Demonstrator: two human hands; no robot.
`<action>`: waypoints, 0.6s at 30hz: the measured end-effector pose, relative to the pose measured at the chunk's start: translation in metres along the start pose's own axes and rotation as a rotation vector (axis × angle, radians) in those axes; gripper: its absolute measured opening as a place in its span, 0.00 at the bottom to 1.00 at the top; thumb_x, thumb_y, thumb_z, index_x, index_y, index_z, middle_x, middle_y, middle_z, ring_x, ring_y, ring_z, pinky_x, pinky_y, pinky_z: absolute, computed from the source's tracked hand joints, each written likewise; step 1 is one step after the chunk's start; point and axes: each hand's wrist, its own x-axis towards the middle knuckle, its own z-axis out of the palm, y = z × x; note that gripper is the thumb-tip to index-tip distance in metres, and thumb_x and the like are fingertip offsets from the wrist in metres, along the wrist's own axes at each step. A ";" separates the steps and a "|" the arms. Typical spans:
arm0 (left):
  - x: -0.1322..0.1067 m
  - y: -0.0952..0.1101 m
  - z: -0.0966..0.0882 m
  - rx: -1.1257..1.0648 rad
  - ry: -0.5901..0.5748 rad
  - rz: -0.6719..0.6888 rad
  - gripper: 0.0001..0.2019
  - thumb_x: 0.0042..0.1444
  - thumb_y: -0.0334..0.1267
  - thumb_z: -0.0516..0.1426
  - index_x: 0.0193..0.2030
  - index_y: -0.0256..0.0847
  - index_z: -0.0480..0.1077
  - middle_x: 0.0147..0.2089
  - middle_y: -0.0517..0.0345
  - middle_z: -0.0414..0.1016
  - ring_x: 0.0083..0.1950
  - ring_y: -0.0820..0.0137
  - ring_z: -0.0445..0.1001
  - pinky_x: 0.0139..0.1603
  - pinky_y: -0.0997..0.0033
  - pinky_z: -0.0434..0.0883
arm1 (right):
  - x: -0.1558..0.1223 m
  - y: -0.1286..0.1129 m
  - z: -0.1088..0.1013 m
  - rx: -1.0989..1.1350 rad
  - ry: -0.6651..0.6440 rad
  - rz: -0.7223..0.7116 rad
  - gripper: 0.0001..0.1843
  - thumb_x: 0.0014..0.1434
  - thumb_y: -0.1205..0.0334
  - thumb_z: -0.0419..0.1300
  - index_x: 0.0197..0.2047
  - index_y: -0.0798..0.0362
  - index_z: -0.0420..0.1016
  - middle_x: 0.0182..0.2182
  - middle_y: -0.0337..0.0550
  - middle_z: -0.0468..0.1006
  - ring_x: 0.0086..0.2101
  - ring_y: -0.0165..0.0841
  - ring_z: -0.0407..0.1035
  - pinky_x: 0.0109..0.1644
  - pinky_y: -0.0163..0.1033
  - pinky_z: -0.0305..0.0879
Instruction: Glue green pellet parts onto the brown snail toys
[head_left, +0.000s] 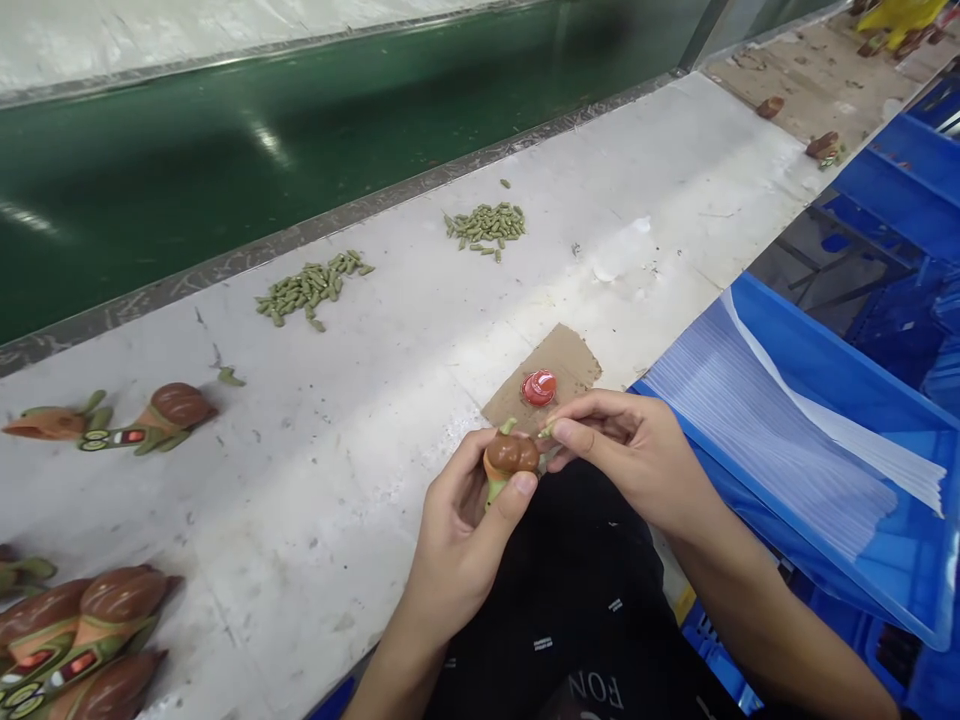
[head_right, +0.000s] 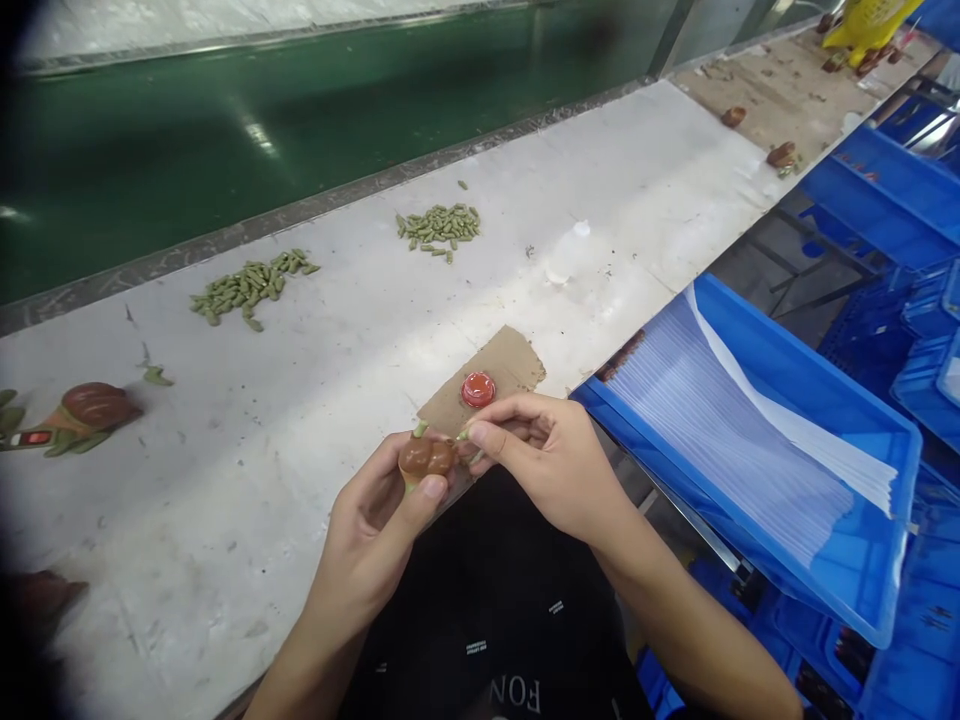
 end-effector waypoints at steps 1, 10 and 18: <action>0.000 0.000 0.000 0.001 -0.006 -0.004 0.09 0.78 0.48 0.68 0.52 0.46 0.83 0.48 0.57 0.84 0.53 0.67 0.83 0.58 0.74 0.80 | 0.000 0.000 0.000 0.002 0.000 0.002 0.13 0.62 0.52 0.86 0.41 0.49 0.93 0.35 0.43 0.93 0.33 0.36 0.89 0.42 0.37 0.90; -0.002 -0.001 -0.001 0.021 -0.041 -0.015 0.07 0.79 0.46 0.68 0.54 0.49 0.83 0.51 0.58 0.85 0.53 0.66 0.83 0.59 0.73 0.81 | -0.002 0.000 0.001 -0.056 -0.021 -0.028 0.06 0.66 0.57 0.82 0.43 0.47 0.94 0.37 0.40 0.93 0.35 0.35 0.88 0.43 0.37 0.89; -0.002 0.003 0.000 0.108 -0.029 0.009 0.05 0.78 0.45 0.67 0.54 0.51 0.83 0.46 0.61 0.83 0.48 0.69 0.82 0.53 0.80 0.79 | -0.008 0.000 -0.001 -0.363 -0.082 -0.191 0.05 0.75 0.64 0.71 0.46 0.46 0.91 0.45 0.40 0.94 0.46 0.37 0.89 0.52 0.41 0.84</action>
